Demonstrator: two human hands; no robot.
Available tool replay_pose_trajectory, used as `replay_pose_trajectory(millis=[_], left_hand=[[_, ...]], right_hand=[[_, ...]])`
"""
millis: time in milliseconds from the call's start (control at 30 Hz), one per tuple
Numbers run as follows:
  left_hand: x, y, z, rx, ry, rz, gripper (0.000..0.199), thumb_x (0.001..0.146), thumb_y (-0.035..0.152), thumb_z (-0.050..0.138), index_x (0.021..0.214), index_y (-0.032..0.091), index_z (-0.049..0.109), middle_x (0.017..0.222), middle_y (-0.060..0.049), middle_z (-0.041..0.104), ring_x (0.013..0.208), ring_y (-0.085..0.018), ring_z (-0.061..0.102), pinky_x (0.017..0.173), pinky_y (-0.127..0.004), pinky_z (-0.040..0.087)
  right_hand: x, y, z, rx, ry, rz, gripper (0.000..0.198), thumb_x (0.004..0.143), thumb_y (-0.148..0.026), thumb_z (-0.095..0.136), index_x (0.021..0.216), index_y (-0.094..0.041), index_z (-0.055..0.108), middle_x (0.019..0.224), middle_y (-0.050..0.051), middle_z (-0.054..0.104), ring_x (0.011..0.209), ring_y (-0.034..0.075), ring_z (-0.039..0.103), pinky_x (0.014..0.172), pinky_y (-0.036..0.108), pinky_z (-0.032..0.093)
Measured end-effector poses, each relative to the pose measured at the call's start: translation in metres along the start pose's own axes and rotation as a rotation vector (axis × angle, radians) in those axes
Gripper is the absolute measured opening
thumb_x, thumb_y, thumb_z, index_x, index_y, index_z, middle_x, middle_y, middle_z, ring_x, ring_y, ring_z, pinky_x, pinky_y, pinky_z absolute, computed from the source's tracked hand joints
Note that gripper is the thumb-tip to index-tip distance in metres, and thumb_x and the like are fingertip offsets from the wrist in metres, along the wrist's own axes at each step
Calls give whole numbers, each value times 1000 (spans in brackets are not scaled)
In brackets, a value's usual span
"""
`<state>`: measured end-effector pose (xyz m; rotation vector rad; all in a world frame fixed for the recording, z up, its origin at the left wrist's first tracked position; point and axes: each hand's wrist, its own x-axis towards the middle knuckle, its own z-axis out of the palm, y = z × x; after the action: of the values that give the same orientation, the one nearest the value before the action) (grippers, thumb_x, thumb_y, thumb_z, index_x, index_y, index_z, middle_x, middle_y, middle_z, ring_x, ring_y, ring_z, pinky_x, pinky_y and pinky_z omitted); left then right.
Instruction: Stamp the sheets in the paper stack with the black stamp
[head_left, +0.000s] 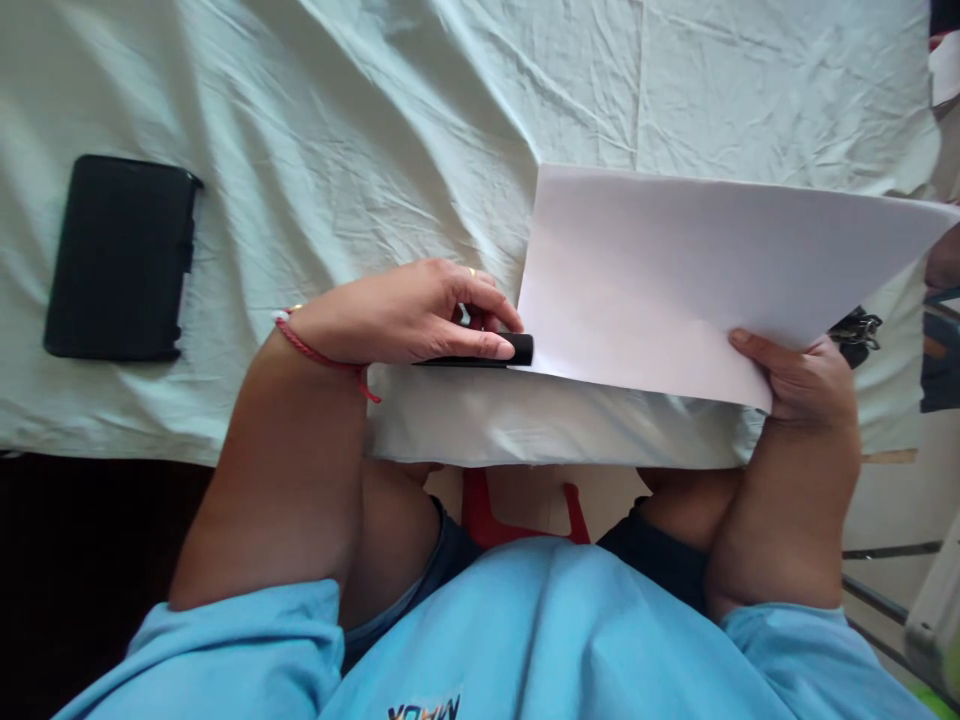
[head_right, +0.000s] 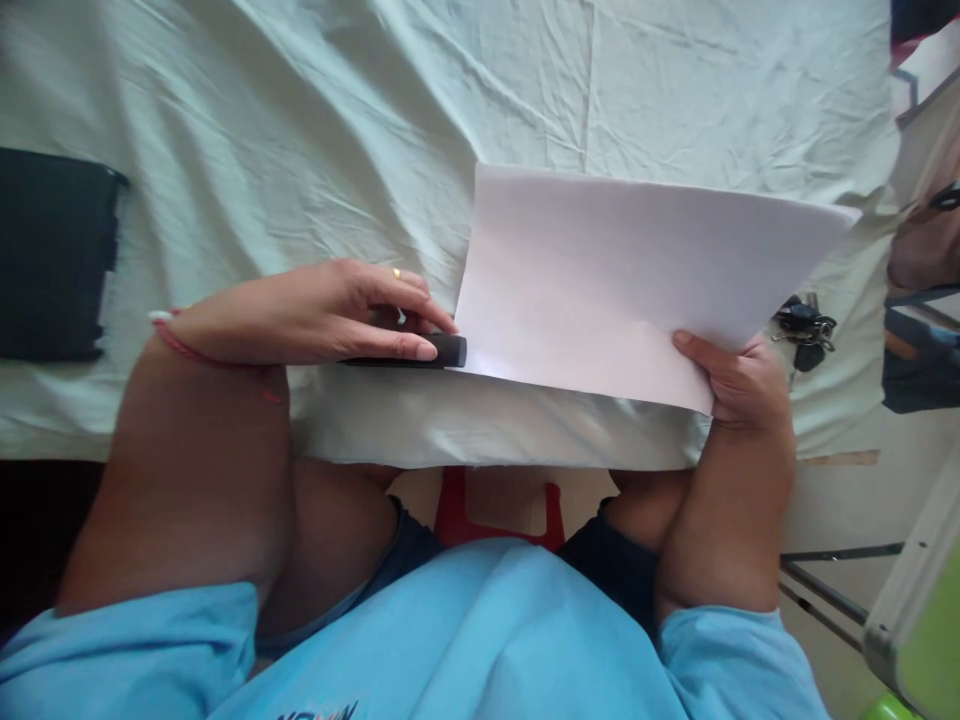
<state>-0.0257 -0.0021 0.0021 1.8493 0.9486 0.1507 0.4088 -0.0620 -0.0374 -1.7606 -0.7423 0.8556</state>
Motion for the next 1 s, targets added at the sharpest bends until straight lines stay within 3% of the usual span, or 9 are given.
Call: replay_pose_trajectory(millis=[300,533,833,900,1000], left_hand=[[2,4,4,-21,23,-17,20,93,40,80,88,21,76,88,-3,75,82,-20,65,72,-31,44],[12,11,9,76,0,23,16,90,23,77,78,21,67,75,1,66,70,-17,59,66,-30,40],[2,3,7,-121,-70,50,23,89,39,86,77,21,77,74,0,69,70,-17,60,63,-28,41],[1,2,9,-167,-1,-6,28,93,42,83,76,21,77,68,1,63,65,-16,53,60,-30,36],[5,0,15,-268,343,-125,31,103,38,78,79,20,72,68,3,55,63,-14,44,61,-30,33]], right_hand=[[-2,-1,-1,1,-9,7,67,32,-31,114,92,-21,88,106,9,88,86,24,80,72,39,74],[-1,0,5,88,13,-25,65,31,-28,112,87,-22,80,100,6,86,92,24,81,78,36,75],[-3,-1,19,133,27,-91,57,37,-27,109,86,-20,81,93,3,85,89,21,79,75,29,73],[-4,-2,22,157,41,-94,58,38,-26,108,88,-18,81,96,4,85,89,21,80,76,30,73],[-7,-3,27,207,76,-107,61,37,-24,106,91,-18,81,98,4,85,92,21,80,81,32,74]])
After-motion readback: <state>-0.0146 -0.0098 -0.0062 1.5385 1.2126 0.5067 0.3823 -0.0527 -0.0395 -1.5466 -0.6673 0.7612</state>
